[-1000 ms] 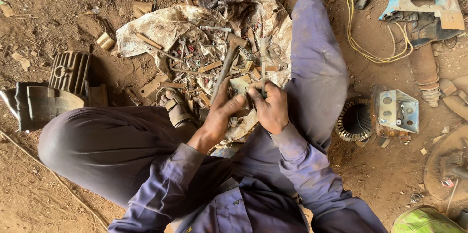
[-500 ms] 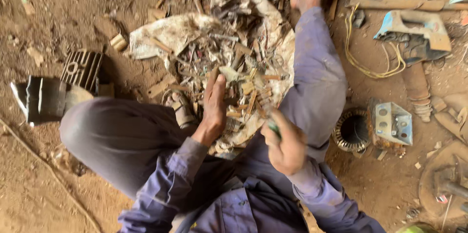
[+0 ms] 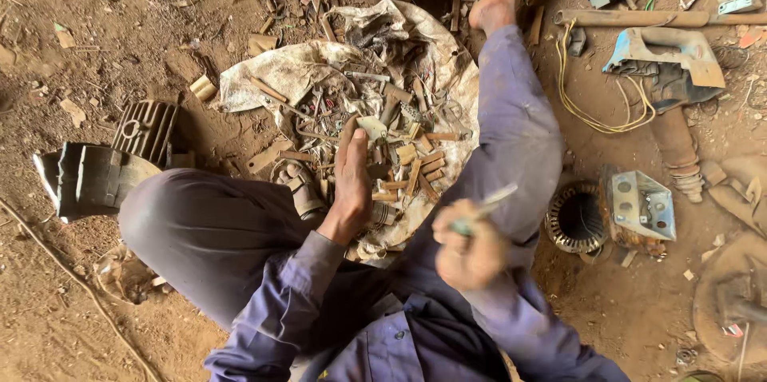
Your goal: The person sits on the ground sorting through a pile of scrap metal parts on a cloth. They pick up small metal components, pry and scrape at them with a screwdriver, and place pieces back onto the pile.
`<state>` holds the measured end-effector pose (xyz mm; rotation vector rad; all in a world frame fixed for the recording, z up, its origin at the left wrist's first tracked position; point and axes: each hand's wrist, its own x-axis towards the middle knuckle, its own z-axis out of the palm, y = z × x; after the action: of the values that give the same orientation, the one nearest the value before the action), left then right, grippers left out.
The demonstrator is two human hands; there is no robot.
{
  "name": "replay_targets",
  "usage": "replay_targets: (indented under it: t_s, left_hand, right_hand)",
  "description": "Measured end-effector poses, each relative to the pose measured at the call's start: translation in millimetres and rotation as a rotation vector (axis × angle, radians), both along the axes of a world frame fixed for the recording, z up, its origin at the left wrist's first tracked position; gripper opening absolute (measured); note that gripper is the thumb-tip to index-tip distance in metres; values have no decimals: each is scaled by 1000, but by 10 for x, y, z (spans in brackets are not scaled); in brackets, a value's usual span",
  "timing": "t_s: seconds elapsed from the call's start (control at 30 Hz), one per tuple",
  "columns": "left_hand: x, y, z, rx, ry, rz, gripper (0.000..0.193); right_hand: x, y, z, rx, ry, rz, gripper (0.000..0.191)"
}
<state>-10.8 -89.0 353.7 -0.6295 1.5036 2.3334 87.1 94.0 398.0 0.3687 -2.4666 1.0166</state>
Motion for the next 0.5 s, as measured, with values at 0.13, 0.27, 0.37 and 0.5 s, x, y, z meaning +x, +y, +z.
replay_targets:
  t_s: [0.13,0.27,0.37,0.5]
  left_hand:
    - [-26,-27,40,5,-10,-3,87]
    - [52,-60,56,-17,-41,-13,90]
    - [-2,-45,20,-27,9,-29,92]
    - [-1,-40,64,70,-15,-33,92]
  right_hand:
    - [-350,-152,-96,112,-410,21,28]
    - [-48,-105,149,-348,-610,-239,31]
    - [46,-53,124,-375,-272,-51,32]
    - [-251,-159,-177,47,-331,14,26]
